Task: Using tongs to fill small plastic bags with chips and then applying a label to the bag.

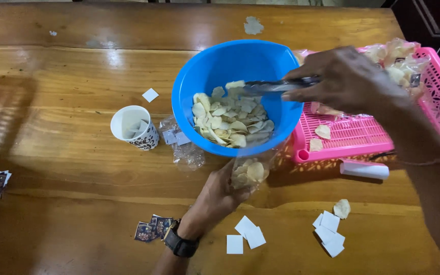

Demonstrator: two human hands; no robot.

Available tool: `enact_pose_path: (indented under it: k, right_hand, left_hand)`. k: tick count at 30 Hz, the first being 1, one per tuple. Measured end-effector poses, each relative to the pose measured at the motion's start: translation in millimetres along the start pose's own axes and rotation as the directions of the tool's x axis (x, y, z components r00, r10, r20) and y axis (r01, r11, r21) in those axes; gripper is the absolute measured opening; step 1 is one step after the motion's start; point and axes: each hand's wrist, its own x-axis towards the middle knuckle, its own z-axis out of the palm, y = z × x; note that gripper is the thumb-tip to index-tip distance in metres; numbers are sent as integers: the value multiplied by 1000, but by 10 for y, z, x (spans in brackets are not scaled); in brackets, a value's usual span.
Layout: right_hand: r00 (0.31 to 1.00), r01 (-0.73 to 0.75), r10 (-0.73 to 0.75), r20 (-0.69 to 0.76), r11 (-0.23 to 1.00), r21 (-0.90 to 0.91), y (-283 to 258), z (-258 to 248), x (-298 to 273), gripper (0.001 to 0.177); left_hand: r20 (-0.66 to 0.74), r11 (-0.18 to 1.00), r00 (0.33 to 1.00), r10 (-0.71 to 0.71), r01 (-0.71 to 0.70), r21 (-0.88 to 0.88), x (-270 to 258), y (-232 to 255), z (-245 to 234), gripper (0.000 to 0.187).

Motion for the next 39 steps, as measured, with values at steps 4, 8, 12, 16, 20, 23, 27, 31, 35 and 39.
enact_pose_path:
  k: [4,8,12,16,20,23,27,31,35,39]
  right_hand:
    - [1000,16,-15,-17,998,61,304,-292,-349,47]
    - [995,-96,96,6,992,82,83,-666,-669,55]
    - [997,53,-35,-72,960,274,201,-613,-849,50]
    - [998,43,-50,33,981,187,180,-640,-876,48]
    - [971,-97,104,216,994,-41,122,-693,-792,39]
    - [981,-1,-7,193,999,39,39,-727,-765,39]
    - [953,202,-181,241,977,-68,0,-753,-719,45]
    - [906,55,73,417,956,-288,-360,-804,-635,44]
    - [923,383,-372,94,878,-286,9,-564,-919,62]
    - [843,529,-534,65,800,-283,-320,-738,-756,57]
  left_hand:
    - [-3,999,999,-33,33,-22,19,-22,22,51]
    - [8,997,998,-54,55,-52,3,50,29,55]
    - [-1,999,999,-45,45,-24,7,-3,39,53]
    - [15,999,999,-37,38,-27,2,6,49,52]
    - [30,992,993,-114,115,-54,-48,167,54,50]
    - [39,988,988,-151,152,-23,-81,273,52,49]
    - [26,994,993,-112,112,12,-55,151,55,49]
    - [77,998,997,8,-13,69,-25,26,47,56]
    - [80,995,996,29,-36,93,-48,50,39,55]
    - [80,999,996,-26,23,46,-63,155,37,52]
